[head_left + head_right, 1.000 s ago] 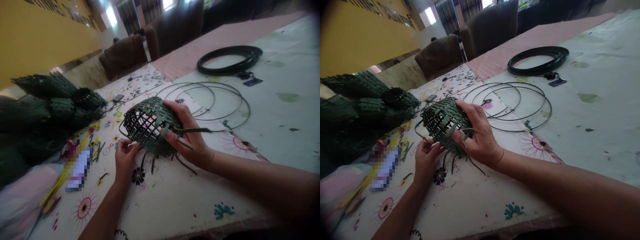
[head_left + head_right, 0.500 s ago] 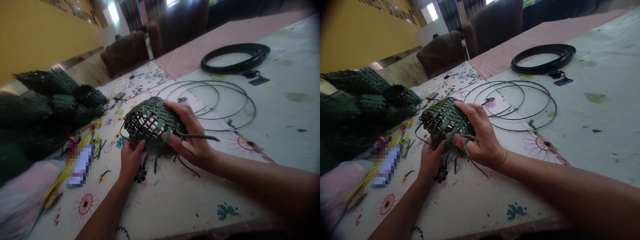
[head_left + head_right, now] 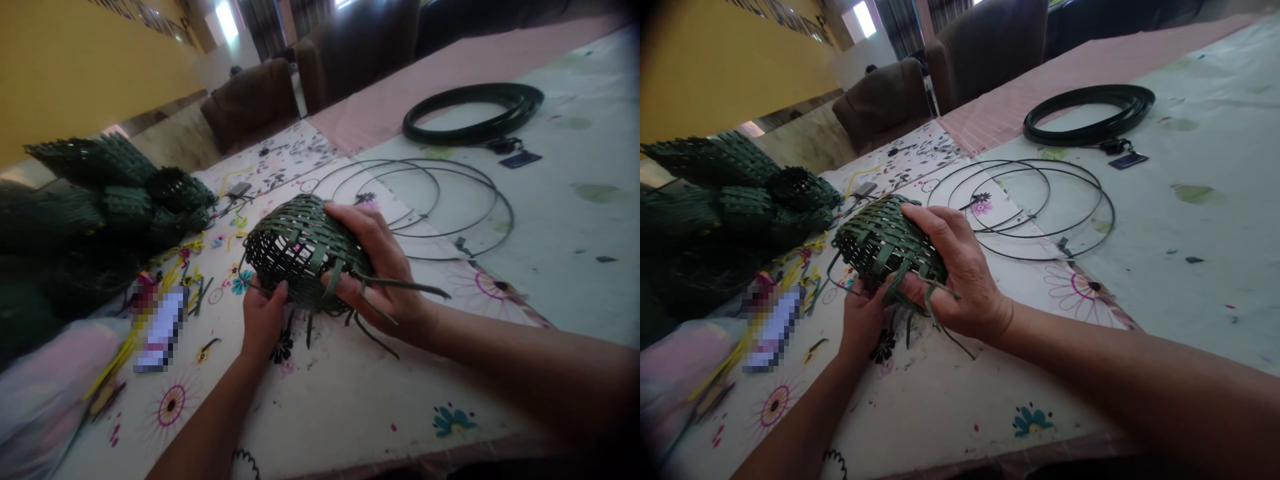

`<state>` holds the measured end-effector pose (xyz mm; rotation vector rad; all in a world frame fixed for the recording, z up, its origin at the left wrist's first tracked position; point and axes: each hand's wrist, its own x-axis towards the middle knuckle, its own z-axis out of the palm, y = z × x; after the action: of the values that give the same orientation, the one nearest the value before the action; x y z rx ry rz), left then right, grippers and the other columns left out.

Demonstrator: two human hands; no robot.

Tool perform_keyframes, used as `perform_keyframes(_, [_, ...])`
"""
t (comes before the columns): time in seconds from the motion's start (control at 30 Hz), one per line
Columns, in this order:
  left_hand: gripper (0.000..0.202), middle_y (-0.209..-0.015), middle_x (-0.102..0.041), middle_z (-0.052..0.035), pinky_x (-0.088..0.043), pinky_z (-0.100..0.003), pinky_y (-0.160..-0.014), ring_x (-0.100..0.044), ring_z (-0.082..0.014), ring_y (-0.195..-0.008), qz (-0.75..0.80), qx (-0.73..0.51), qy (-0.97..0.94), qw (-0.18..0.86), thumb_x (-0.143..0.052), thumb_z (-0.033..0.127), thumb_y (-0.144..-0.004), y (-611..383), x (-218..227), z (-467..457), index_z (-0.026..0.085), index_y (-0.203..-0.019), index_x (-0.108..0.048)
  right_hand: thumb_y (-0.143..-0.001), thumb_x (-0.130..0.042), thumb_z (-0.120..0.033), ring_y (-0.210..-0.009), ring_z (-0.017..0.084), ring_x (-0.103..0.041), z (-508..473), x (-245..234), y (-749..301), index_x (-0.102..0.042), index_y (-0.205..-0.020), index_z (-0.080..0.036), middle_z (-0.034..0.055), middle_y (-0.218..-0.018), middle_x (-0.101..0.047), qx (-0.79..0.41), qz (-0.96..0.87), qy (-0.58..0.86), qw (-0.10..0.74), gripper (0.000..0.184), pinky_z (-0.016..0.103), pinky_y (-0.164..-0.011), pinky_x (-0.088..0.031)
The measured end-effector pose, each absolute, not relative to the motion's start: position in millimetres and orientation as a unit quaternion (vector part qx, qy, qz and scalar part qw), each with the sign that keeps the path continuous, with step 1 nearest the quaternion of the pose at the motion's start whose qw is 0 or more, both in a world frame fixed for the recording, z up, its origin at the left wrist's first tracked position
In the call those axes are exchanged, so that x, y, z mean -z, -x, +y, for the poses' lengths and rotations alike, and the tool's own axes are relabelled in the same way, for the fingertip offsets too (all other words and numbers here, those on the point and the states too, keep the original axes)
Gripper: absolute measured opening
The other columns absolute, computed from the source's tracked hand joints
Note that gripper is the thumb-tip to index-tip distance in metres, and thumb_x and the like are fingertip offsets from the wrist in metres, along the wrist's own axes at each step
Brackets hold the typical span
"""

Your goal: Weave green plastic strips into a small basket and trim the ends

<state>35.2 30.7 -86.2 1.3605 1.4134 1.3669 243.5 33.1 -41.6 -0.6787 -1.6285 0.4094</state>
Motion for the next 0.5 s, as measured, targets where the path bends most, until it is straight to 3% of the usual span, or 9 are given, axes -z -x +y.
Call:
perform_keyframes(0.23, [0.026,-0.107,-0.068,-0.0068,-0.051,-0.031,-0.084,-0.064,-0.0218,-0.096,0.579,-0.489,-0.583,0.292,-0.066,0.027,-0.081,-32.3,84.8,29.0,0.018,-0.105,-0.062,-0.089,-0.059,-0.043,-0.12,0.031,-0.05,36.8,40.5,-245.0,-0.048,-0.139,-0.026,0.0122,-0.129,-0.054,-0.16,-0.705,0.299,0.623,0.054,0.055,-0.106,-0.042])
perform_keyframes(0.5, [0.028,-0.103,-0.068,-0.0086,-0.052,-0.032,-0.08,-0.065,-0.0214,-0.093,0.576,-0.459,-0.62,0.27,-0.059,0.029,-0.083,-22.5,90.8,32.2,0.015,-0.107,-0.06,-0.089,-0.06,-0.044,-0.119,0.031,-0.051,40.7,42.0,-245.7,-0.048,-0.139,-0.025,0.0117,-0.129,-0.055,-0.154,-0.702,0.297,0.629,0.054,0.055,-0.104,-0.042])
